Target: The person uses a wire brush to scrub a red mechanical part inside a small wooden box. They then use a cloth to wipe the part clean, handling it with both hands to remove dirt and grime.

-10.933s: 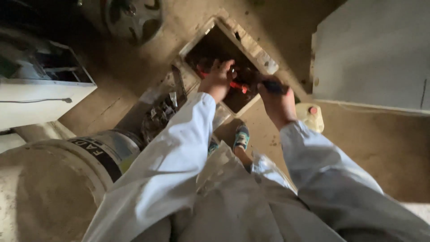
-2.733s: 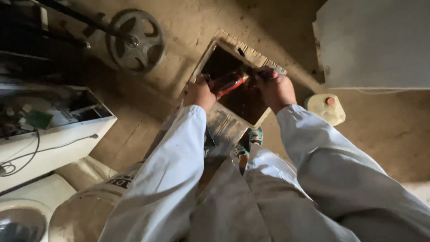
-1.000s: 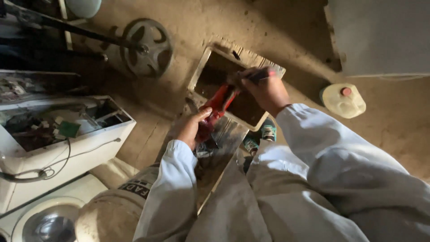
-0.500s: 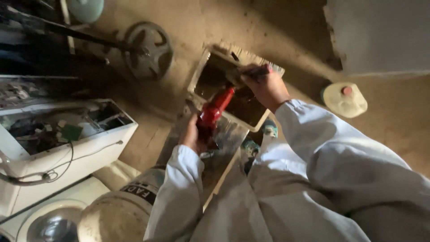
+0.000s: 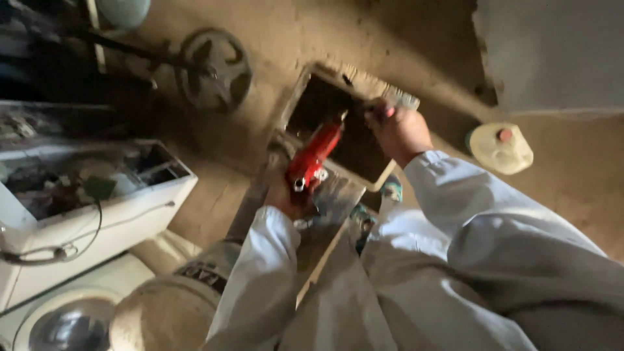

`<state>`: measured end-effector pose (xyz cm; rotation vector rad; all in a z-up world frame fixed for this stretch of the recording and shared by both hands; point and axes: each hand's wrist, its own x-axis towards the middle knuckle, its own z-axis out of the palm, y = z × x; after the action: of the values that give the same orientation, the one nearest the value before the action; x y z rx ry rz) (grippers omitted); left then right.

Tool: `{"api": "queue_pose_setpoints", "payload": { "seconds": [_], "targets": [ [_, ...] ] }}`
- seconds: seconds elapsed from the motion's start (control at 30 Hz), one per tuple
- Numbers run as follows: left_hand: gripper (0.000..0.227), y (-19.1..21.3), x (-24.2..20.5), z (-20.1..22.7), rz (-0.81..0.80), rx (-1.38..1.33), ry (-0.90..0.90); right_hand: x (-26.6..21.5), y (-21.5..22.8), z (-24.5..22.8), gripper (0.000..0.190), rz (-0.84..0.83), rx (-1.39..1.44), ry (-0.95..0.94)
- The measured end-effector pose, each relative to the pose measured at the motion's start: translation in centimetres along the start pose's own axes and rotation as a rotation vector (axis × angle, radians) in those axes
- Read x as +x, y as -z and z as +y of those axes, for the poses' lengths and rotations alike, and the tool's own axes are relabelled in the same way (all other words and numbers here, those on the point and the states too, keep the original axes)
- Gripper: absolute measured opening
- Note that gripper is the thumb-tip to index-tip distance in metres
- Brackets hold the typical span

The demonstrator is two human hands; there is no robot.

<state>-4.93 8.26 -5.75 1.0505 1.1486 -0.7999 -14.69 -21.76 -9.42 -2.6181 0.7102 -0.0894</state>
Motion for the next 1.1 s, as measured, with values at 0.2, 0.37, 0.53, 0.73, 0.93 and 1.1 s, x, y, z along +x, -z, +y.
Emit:
{"api": "queue_pose_setpoints", "payload": {
  "seconds": [0.2, 0.37, 0.53, 0.73, 0.93, 1.1],
  "targets": [
    [0.048, 0.7, 2.2, -1.4, 0.014, -0.081, 0.009, -0.4, 5.3, -4.7, 0.036, -0.048, 0.581, 0.201],
    [0.047, -0.4, 1.1, -0.7, -0.033, -0.056, -0.038, 0.3, 2.3, -1.6, 0.036, 0.042, 0.314, 0.003],
    [0.041, -0.7, -6.7, -3.4, 0.002, -0.163, -0.021, -2.3, 2.8, -2.9, 0.023, -0.230, 0.478, -0.015],
    [0.050, 0.6, -1.8, -3.1, -0.147, -0.220, -0.055, -2.9, 0.9, -1.5, 0.064, 0.093, -0.007, -0.001],
    [0.037, -1.1, -3.1, -2.5, -0.112, -0.184, -0.158, -3.1, 5.2, -4.3, 0.010, -0.026, 0.657, 0.116],
    [0.064, -0.1, -5.0, -3.1, 0.037, 0.645, -0.298, -2.2, 5.6, -4.6, 0.030, -0.264, 0.654, -0.063]
  ]
}}
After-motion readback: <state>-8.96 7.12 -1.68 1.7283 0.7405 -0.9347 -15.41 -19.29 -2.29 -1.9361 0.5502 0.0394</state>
